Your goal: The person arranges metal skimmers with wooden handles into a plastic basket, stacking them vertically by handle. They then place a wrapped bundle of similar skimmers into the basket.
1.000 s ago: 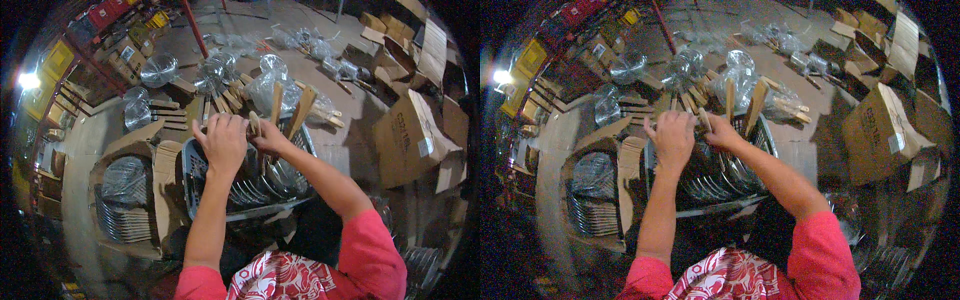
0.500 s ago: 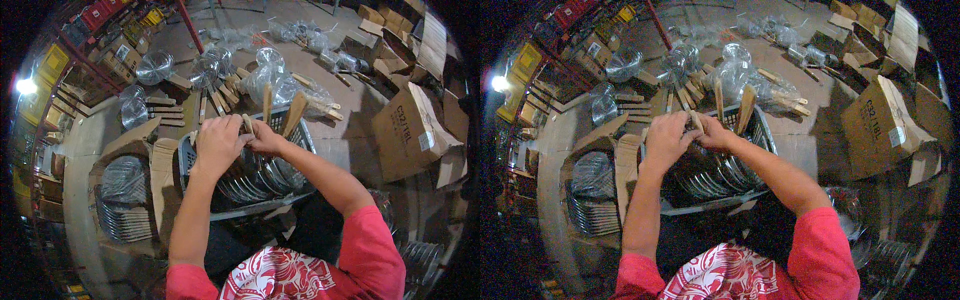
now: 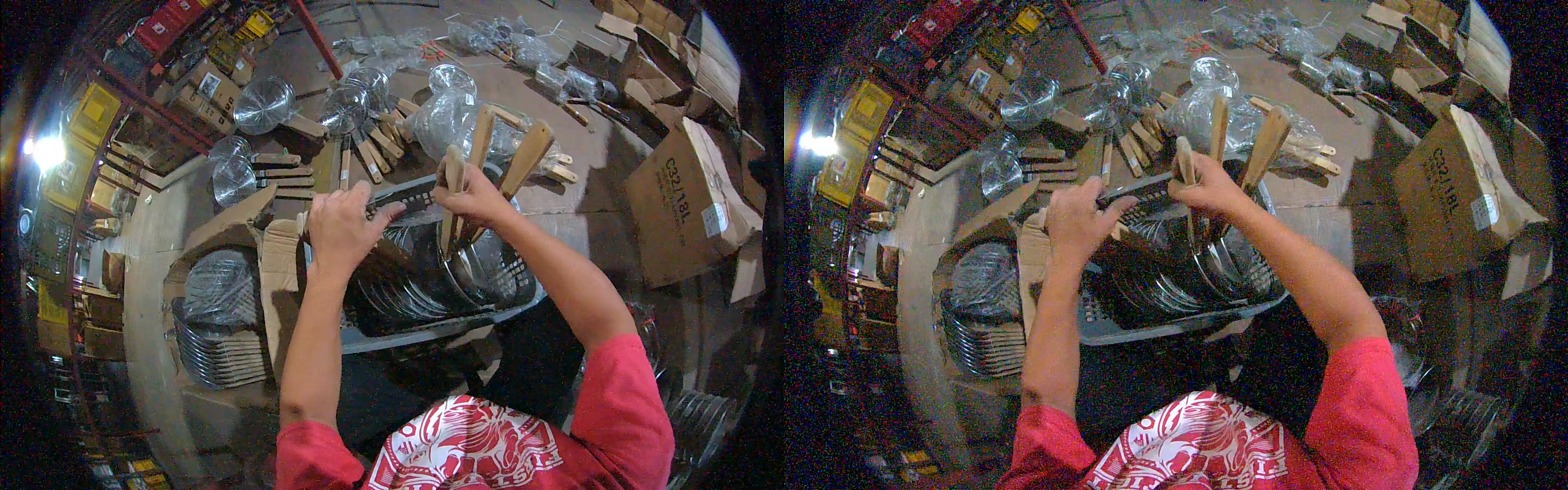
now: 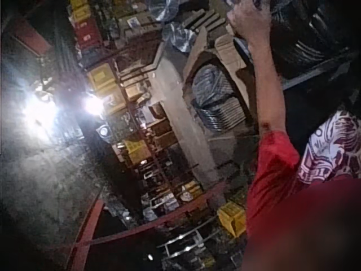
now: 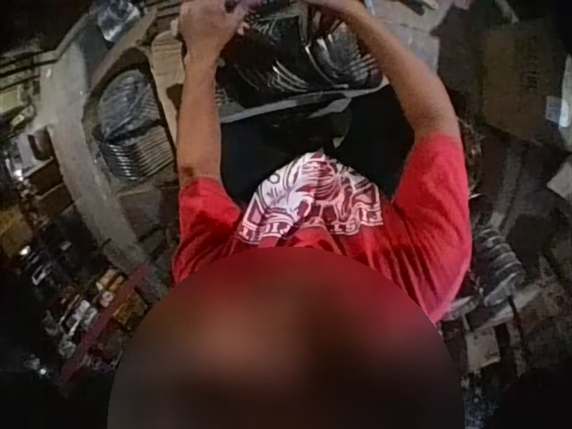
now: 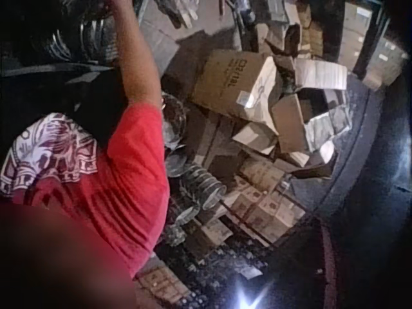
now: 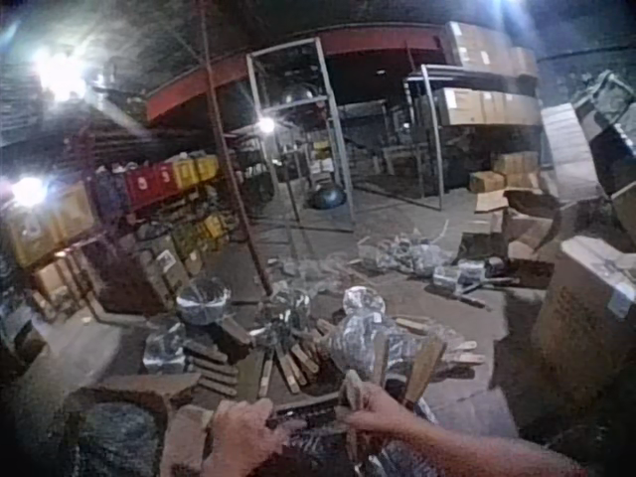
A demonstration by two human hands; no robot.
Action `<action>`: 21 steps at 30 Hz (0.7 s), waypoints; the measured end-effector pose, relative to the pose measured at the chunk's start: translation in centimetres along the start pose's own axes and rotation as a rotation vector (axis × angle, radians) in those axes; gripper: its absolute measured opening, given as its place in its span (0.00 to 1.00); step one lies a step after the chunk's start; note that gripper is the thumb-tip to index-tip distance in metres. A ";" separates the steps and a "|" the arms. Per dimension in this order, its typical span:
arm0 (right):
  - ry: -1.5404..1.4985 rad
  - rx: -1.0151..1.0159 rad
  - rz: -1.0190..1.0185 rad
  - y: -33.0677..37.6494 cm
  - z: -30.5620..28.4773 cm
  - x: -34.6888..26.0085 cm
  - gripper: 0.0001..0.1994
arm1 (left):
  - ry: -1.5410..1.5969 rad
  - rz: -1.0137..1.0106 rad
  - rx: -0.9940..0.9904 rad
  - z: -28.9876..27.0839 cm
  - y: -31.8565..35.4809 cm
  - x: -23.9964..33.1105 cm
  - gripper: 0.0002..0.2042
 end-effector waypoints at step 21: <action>1.101 0.710 -0.574 2.0 -0.9 -9.3 0.26 | 0.334 0.107 0.048 -2.4 1.7 0.3 0.21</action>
Point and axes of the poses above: each hand's wrist, its own y-axis away from the middle knuckle, its own z-axis out of the palm, x = y × z, the point moved 9 cm from there along -y, towards the middle knuckle, and after that the axes turned 6 degrees about z, right-handed, at the moved point
